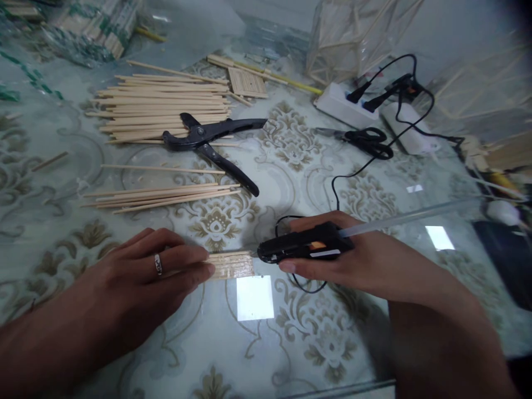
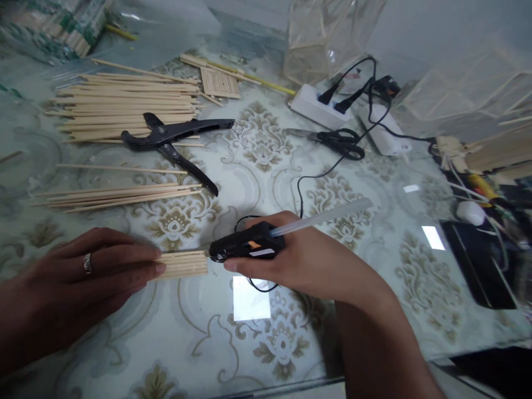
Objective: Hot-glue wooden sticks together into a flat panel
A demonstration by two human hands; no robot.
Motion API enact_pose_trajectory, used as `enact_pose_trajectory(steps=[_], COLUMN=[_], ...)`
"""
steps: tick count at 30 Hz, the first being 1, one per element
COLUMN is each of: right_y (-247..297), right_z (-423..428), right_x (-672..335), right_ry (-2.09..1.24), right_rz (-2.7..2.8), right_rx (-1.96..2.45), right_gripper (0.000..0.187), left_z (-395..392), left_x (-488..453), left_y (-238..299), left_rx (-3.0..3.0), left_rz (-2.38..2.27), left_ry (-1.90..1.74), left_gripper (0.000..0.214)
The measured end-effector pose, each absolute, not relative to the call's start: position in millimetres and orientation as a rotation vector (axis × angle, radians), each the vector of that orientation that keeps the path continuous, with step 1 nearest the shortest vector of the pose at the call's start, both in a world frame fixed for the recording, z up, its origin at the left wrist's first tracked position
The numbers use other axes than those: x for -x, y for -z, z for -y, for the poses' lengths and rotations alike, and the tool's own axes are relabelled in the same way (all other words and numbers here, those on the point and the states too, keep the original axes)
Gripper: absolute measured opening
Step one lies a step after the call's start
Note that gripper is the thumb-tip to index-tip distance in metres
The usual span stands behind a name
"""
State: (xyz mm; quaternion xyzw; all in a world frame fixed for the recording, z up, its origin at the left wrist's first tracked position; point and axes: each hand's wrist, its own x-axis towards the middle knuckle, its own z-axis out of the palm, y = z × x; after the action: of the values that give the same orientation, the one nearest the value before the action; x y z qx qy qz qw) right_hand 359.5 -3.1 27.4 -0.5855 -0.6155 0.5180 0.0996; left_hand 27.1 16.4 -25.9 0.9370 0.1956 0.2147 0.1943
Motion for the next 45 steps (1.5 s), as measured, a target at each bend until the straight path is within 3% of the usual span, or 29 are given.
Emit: enact_pose_trajectory(steps=[23, 31, 37, 45], right_y=[-22.9, -24.8, -13.4, -4.8], right_z=[9.5, 7.6, 13.0, 8.6], right_x=[-361.2, -356.5, -341.1, -333.2], right_ry=[-1.392, -1.245, -1.539, -1.688], right_rz=[1.726, 1.745, 1.434, 1.429], right_rx=[1.763, 1.775, 1.692, 1.554], right_gripper=[0.018, 0.029, 0.032, 0.028], left_z=[-15.1, -18.1, -16.0, -3.4], left_x=[-25.8, -25.4, -26.2, -32.5], left_y=[27.9, 28.6, 25.9, 29.8], left_rx=[-2.615, -2.63, -2.643, -2.603], left_rz=[-0.539, -0.541, -0.535, -0.643], left_ry=[-0.606, -0.619, -0.578, -0.65], left_gripper=[0.037, 0.036, 0.036, 0.034])
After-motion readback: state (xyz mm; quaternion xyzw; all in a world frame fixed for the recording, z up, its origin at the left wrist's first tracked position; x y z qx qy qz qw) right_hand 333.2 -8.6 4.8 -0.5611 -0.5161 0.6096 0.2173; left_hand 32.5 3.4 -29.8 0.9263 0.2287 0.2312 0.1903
